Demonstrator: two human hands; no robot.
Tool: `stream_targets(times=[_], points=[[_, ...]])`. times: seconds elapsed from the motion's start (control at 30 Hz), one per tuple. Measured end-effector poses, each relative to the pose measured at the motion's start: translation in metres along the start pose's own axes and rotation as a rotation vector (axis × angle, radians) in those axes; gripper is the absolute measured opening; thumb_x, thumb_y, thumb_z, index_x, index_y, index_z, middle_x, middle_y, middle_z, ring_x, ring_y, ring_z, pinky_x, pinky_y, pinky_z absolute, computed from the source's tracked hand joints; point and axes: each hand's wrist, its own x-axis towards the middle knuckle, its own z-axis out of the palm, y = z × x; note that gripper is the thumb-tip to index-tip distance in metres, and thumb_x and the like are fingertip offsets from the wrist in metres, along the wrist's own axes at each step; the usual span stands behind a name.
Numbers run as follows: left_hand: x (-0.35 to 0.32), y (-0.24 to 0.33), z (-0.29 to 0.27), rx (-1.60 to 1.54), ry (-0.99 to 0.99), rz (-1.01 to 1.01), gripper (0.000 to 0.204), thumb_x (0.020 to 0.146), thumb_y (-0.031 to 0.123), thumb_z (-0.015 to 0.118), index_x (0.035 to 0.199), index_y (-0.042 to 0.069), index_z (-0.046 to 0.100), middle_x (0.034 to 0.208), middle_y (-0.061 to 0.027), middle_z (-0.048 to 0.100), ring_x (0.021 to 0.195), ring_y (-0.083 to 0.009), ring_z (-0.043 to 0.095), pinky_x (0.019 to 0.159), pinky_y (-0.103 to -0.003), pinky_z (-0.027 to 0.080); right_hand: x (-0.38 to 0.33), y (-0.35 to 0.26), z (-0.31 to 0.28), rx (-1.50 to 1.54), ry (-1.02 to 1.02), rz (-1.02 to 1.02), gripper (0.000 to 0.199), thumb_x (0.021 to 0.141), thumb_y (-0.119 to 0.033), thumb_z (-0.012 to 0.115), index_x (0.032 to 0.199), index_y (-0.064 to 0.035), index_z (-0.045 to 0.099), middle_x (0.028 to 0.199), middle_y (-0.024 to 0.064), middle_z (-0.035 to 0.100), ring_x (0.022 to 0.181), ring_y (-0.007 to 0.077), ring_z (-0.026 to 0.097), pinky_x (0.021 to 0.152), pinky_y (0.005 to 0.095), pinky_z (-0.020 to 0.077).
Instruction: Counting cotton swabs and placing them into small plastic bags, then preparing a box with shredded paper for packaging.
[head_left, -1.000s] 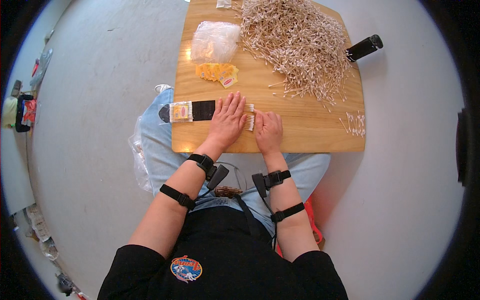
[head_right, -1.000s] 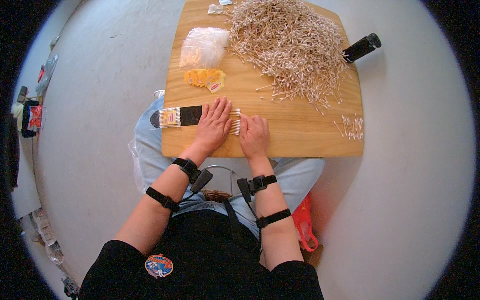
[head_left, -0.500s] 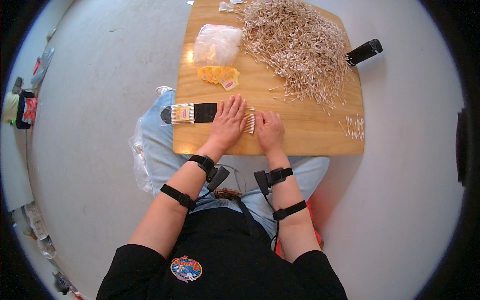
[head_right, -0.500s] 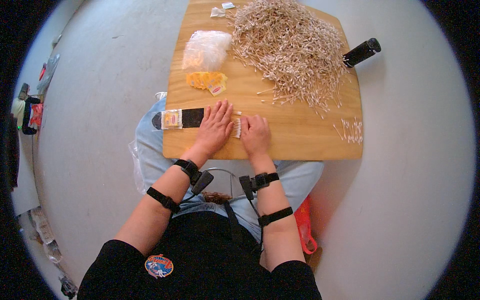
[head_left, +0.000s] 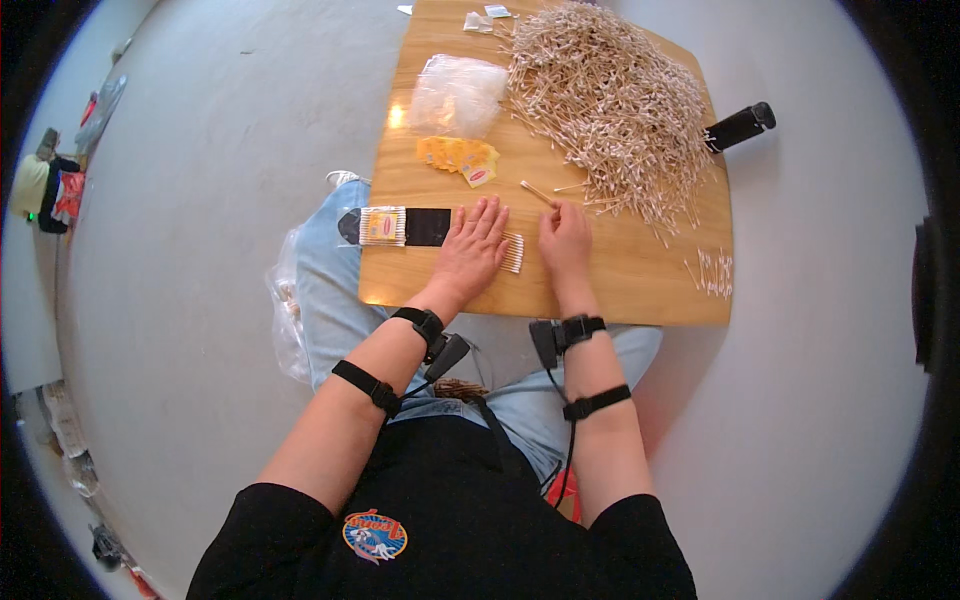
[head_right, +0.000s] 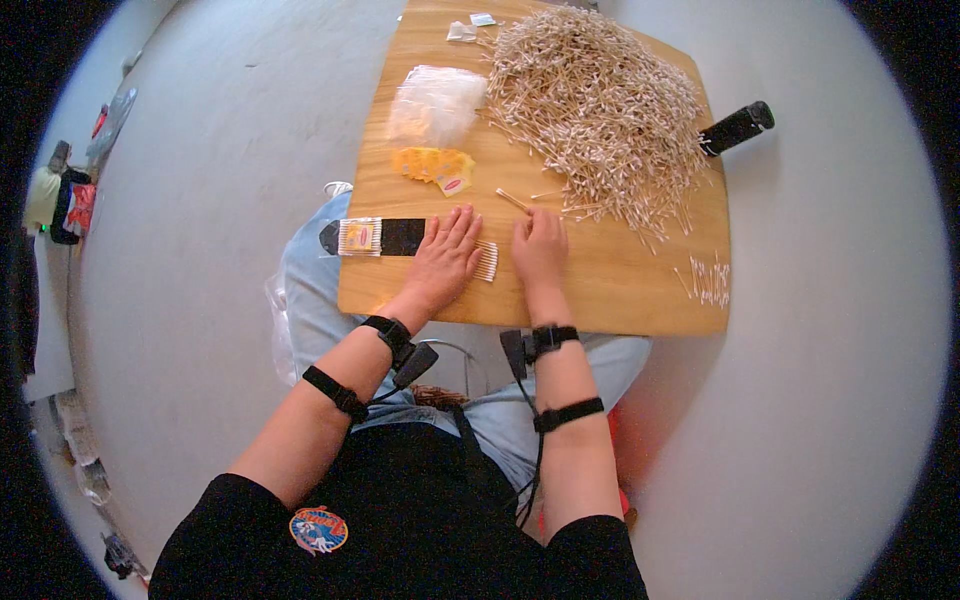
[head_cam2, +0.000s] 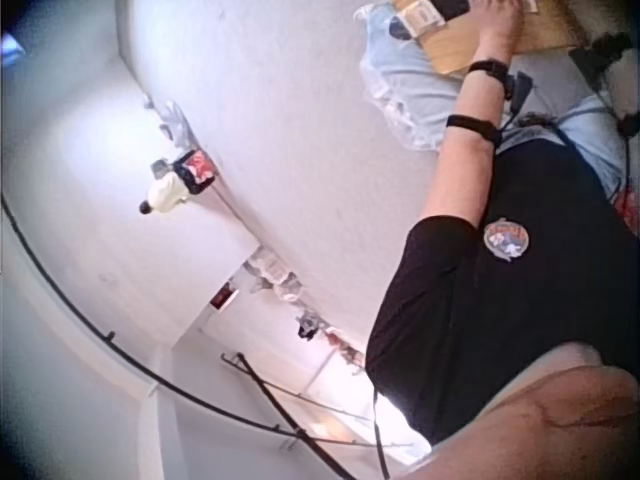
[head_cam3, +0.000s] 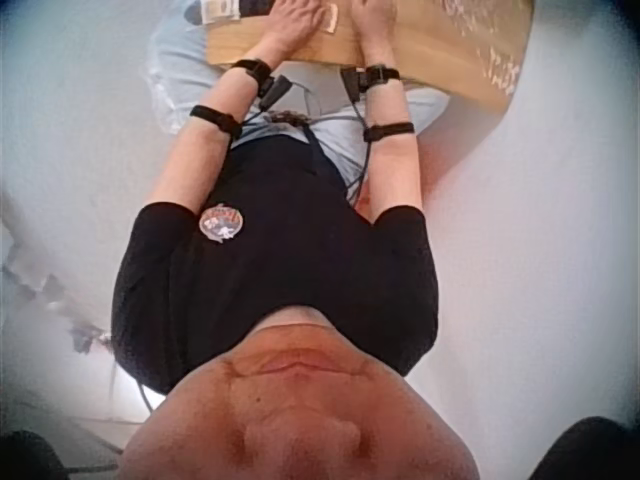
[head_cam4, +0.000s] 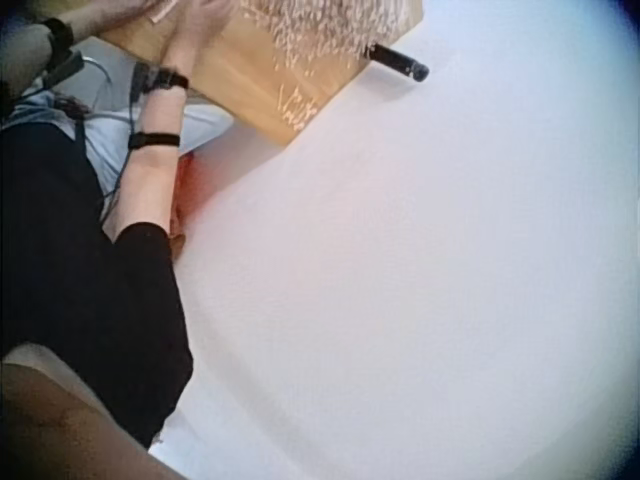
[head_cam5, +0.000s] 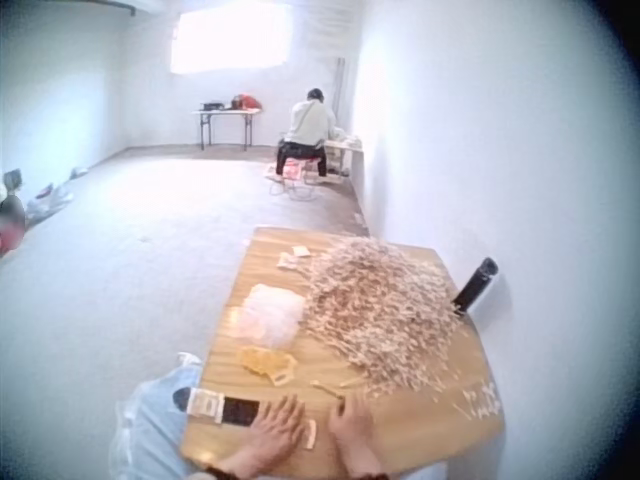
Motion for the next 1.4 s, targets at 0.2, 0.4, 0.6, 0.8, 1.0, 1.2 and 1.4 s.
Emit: stream_targets(times=[0.2, 0.4, 0.6, 0.8, 1.0, 1.2, 1.4], points=[[-0.002, -0.001, 0.008, -0.056, 0.034, -0.004, 0.055, 0.101, 0.034, 0.041, 0.148, 0.006, 0.037, 0.156, -0.0122, 0.033, 0.147, -0.0259, 0.027, 0.120, -0.047, 0.016, -0.073, -0.011, 0.007, -0.158, -0.073, -0.447, 0.063, 0.093, -0.024, 0.056, 0.146, 0.0014, 0.034, 0.148, 0.0242, 0.038, 0.140, 0.0398, 0.032, 0.116, 0.0523, 0.0232], [-0.004, -0.004, 0.006, -0.105, 0.061, 0.031, 0.053, 0.100, 0.032, 0.043, 0.146, 0.005, 0.041, 0.155, -0.0121, 0.036, 0.146, -0.0256, 0.029, 0.120, -0.047, 0.016, -0.071, -0.017, 0.009, -0.375, -0.176, -0.410, 0.061, 0.098, -0.029, 0.048, 0.149, 0.0000, 0.031, 0.154, 0.0198, 0.033, 0.144, 0.0342, 0.029, 0.118, 0.0522, 0.0176], [-0.006, -0.003, 0.004, -0.129, 0.043, 0.065, 0.052, 0.100, 0.031, 0.044, 0.145, 0.005, 0.043, 0.155, -0.0111, 0.036, 0.145, -0.0248, 0.030, 0.119, -0.047, 0.019, -0.069, -0.020, 0.007, -0.384, -0.228, -0.363, 0.059, 0.100, -0.029, 0.045, 0.150, -0.0021, 0.030, 0.156, 0.0168, 0.032, 0.146, 0.0316, 0.027, 0.119, 0.0514, 0.0160], [-0.005, -0.001, 0.009, -0.097, 0.060, 0.030, 0.053, 0.098, 0.031, 0.047, 0.145, 0.007, 0.043, 0.154, -0.0108, 0.037, 0.145, -0.0234, 0.031, 0.120, -0.046, 0.017, -0.068, -0.026, 0.005, -0.433, -0.248, -0.340, 0.059, 0.099, -0.029, 0.044, 0.150, -0.0021, 0.030, 0.156, 0.0168, 0.031, 0.146, 0.0320, 0.027, 0.119, 0.0514, 0.0164], [-0.016, -0.005, 0.004, -0.078, 0.103, -0.046, 0.054, 0.098, 0.031, 0.047, 0.147, 0.009, 0.041, 0.155, -0.0093, 0.037, 0.145, -0.0220, 0.030, 0.120, -0.047, 0.017, -0.071, -0.025, 0.008, -0.426, -0.209, -0.367, 0.060, 0.098, -0.029, 0.045, 0.150, -0.0014, 0.031, 0.155, 0.0172, 0.032, 0.145, 0.0328, 0.028, 0.118, 0.0526, 0.0159], [-0.017, -0.004, 0.004, -0.039, 0.080, -0.038, 0.055, 0.098, 0.030, 0.048, 0.148, 0.011, 0.040, 0.155, -0.0070, 0.037, 0.145, -0.0214, 0.030, 0.119, -0.047, 0.017, -0.071, -0.028, 0.005, -0.408, -0.219, -0.325, 0.059, 0.099, -0.030, 0.045, 0.149, -0.0014, 0.033, 0.155, 0.0175, 0.033, 0.146, 0.0323, 0.026, 0.119, 0.0515, 0.0157], [-0.019, -0.008, 0.006, -0.101, 0.125, -0.027, 0.055, 0.098, 0.029, 0.048, 0.149, 0.010, 0.038, 0.156, -0.0072, 0.036, 0.146, -0.0218, 0.029, 0.120, -0.047, 0.014, -0.071, -0.030, 0.005, -0.434, -0.235, -0.330, 0.059, 0.099, -0.031, 0.044, 0.149, -0.0018, 0.033, 0.156, 0.0177, 0.032, 0.146, 0.0316, 0.025, 0.119, 0.0518, 0.0149]])
